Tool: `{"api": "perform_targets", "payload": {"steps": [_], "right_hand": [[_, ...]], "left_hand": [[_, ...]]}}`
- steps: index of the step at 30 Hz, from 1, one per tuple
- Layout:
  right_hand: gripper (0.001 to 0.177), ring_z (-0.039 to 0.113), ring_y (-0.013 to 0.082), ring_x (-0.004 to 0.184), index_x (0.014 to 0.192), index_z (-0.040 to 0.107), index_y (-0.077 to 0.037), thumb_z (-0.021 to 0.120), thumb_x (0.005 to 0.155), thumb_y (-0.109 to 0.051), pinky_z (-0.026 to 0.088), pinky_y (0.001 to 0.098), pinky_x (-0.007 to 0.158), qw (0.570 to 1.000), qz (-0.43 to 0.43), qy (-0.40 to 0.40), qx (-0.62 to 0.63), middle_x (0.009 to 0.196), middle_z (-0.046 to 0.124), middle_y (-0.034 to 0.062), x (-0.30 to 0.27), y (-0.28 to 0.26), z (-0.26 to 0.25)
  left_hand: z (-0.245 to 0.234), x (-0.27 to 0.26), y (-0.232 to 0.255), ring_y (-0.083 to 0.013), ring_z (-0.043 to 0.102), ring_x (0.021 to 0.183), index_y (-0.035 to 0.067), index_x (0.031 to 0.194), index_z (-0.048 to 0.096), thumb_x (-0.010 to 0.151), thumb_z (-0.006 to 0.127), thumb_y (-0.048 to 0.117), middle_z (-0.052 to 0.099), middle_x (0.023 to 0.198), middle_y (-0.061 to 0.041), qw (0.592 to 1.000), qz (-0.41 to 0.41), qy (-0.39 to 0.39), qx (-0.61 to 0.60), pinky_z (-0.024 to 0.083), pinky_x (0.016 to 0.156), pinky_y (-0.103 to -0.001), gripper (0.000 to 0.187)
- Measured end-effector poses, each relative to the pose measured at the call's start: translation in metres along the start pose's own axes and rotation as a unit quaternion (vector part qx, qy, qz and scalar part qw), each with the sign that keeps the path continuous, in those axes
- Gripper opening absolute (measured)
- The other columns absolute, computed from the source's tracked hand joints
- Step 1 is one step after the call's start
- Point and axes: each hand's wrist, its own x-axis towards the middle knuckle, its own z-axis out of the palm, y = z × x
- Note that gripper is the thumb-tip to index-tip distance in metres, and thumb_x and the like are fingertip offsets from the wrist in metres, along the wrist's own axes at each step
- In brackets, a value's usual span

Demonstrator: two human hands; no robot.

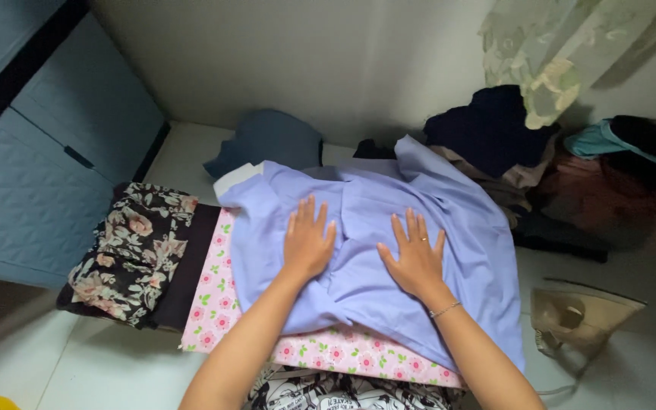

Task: Ironing a blue shirt on a portable ironing board and then folding it.

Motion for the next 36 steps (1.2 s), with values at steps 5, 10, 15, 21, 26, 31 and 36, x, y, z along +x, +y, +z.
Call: {"api": "perform_targets", "payload": {"steps": [5, 10, 15, 21, 26, 31, 36], "right_hand": [[0.079, 0.018, 0.0337, 0.154, 0.158, 0.034, -0.02, 0.048, 0.093, -0.062, 0.009, 0.0701, 0.115, 1.0, 0.0, 0.004, -0.014, 0.168, 0.02, 0.0136, -0.003, 0.027, -0.006], [0.081, 0.018, 0.0324, 0.154, 0.158, 0.033, -0.021, 0.049, 0.091, -0.065, 0.009, 0.07, 0.116, 0.999, 0.002, -0.007, -0.045, 0.168, 0.02, 0.012, -0.008, 0.054, -0.013], [0.084, 0.016, 0.034, 0.154, 0.157, 0.034, -0.022, 0.053, 0.088, -0.066, 0.007, 0.0681, 0.116, 1.0, -0.027, 0.006, -0.01, 0.168, 0.02, 0.0123, -0.02, 0.074, -0.017], [0.085, 0.016, 0.0336, 0.154, 0.157, 0.034, -0.023, 0.054, 0.087, -0.066, 0.006, 0.0677, 0.117, 1.0, -0.017, 0.0, -0.024, 0.168, 0.019, 0.0116, -0.034, 0.079, -0.021], [0.089, 0.012, 0.0366, 0.152, 0.156, 0.033, -0.02, 0.06, 0.084, -0.063, 0.004, 0.0683, 0.114, 0.999, -0.005, -0.039, -0.005, 0.169, 0.016, 0.0157, -0.034, 0.069, -0.032], [0.072, 0.028, 0.0344, 0.15, 0.143, 0.05, -0.015, 0.067, 0.085, -0.053, 0.012, 0.0692, 0.115, 0.997, -0.059, -0.03, 0.034, 0.159, 0.035, 0.0157, -0.008, -0.006, -0.044], [0.028, 0.068, 0.0291, 0.093, 0.098, 0.076, -0.008, 0.071, 0.087, -0.033, 0.051, 0.0428, 0.085, 0.941, -0.215, 0.0, 0.262, 0.093, 0.072, 0.0107, 0.026, -0.108, -0.034]], "left_hand": [[-0.017, 0.0, -0.028, -0.0357, 0.021, 0.155, 0.011, 0.156, 0.038, 0.099, 0.046, 0.051, 0.024, 0.167, -0.019, 0.998, 0.03, -0.001, 0.062, 0.018, 0.123, -0.051, 0.07], [-0.037, 0.0, -0.051, -0.0356, 0.021, 0.154, 0.012, 0.157, 0.037, 0.096, 0.049, 0.057, 0.022, 0.167, -0.018, 0.993, 0.052, -0.012, 0.106, 0.019, 0.121, -0.052, 0.077], [-0.044, -0.001, -0.05, -0.0361, 0.019, 0.154, 0.012, 0.158, 0.034, 0.093, 0.051, 0.059, 0.021, 0.167, -0.02, 0.992, 0.039, -0.018, 0.115, 0.017, 0.122, -0.052, 0.081], [-0.035, -0.007, -0.04, -0.0383, 0.016, 0.154, 0.008, 0.158, 0.031, 0.094, 0.05, 0.059, 0.018, 0.166, -0.022, 0.991, 0.035, -0.032, 0.125, 0.014, 0.121, -0.054, 0.084], [-0.057, -0.012, -0.032, -0.0396, 0.027, 0.148, 0.007, 0.151, 0.042, 0.096, 0.056, 0.046, 0.03, 0.16, -0.023, 0.997, 0.046, -0.035, 0.045, 0.023, 0.118, -0.051, 0.069], [-0.082, -0.019, -0.046, -0.0348, 0.056, 0.129, 0.008, 0.13, 0.065, 0.097, 0.063, 0.019, 0.06, 0.137, -0.016, 0.984, 0.034, 0.103, -0.139, 0.046, 0.108, -0.042, 0.035], [-0.118, -0.026, -0.069, -0.0345, 0.063, 0.1, 0.005, 0.11, 0.069, 0.097, 0.061, 0.009, 0.065, 0.108, -0.015, 0.953, -0.052, 0.263, -0.139, 0.052, 0.087, -0.043, 0.015]]}}
